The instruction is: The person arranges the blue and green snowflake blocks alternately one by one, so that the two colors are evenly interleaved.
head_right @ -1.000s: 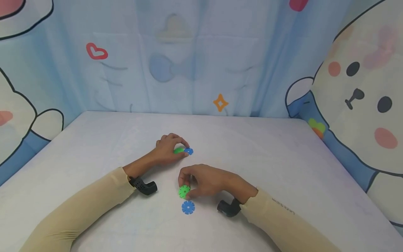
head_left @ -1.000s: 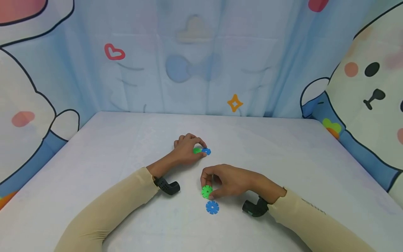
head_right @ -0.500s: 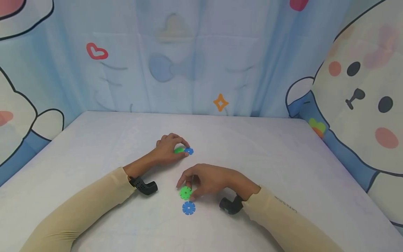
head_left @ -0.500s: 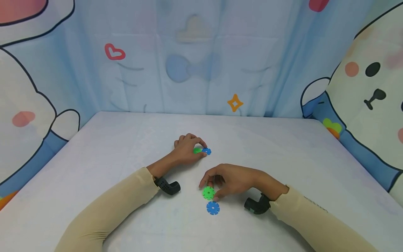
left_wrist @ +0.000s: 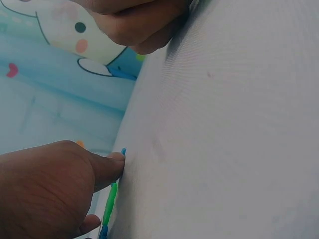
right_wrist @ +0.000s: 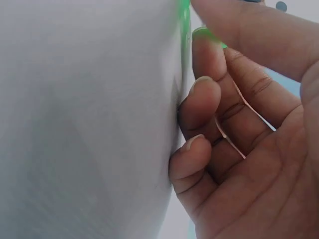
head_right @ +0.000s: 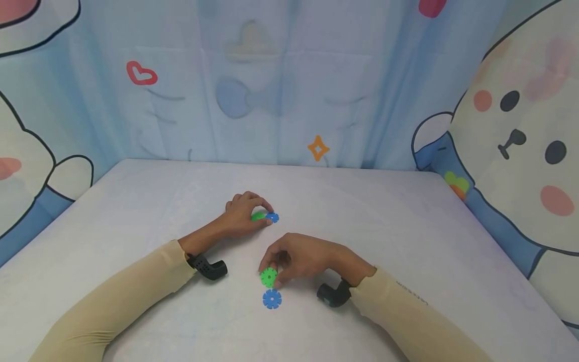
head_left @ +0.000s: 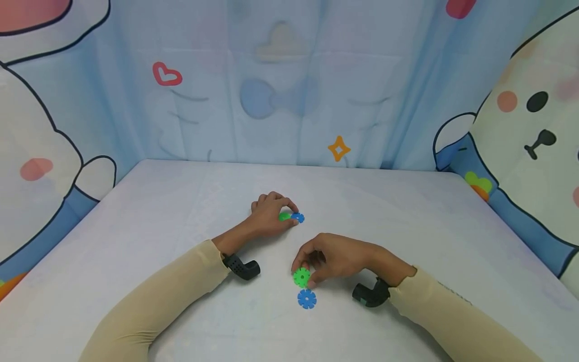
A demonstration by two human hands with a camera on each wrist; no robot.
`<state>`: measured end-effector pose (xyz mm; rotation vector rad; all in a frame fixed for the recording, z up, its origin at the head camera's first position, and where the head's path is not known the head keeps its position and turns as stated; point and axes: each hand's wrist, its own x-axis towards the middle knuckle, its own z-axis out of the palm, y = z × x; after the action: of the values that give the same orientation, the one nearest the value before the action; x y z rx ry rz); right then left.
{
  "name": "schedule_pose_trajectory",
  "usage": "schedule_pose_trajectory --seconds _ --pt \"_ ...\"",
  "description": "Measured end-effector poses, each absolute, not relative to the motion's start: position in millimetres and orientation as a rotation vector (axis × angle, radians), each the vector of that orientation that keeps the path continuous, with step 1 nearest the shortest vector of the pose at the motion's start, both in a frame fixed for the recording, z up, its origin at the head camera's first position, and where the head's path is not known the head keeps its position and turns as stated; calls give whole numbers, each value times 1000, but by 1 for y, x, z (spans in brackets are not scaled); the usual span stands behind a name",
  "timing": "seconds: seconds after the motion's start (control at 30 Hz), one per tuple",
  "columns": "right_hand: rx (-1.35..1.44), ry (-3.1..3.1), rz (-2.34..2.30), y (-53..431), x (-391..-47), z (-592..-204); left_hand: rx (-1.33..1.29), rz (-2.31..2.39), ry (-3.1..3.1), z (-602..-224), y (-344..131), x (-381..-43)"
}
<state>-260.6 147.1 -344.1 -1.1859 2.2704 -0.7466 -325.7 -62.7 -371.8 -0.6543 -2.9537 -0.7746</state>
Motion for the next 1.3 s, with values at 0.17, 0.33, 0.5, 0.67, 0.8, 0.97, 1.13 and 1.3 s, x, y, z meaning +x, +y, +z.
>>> schedule_pose_trajectory --seconds 0.17,0.33,0.5,0.67,0.8,0.97,1.13,1.3 --pt "-1176 2278 -794 149 -263 -345 -652 -775 -2954 -372 -63 -326" --pt "-1139 2310 -839 154 -270 -344 -649 -777 -2948 -373 -62 -326" --pt "-1107 2378 -880 161 -287 -343 -630 -781 -2954 -374 -63 -324" --pt "-1076 2473 -897 171 -312 -342 -639 -804 -2953 -372 -62 -324" --pt "-995 2550 -866 177 -331 -344 -644 -810 -2957 -370 -61 -324" --pt "-861 2637 -855 178 -349 -349 -636 -805 -2961 -372 -61 -325" --pt "-794 2690 -859 176 -358 -352 -636 -798 -2955 -373 -60 -326" --pt "-763 2736 -833 171 -359 -354 -625 -789 -2950 -374 -61 -327"
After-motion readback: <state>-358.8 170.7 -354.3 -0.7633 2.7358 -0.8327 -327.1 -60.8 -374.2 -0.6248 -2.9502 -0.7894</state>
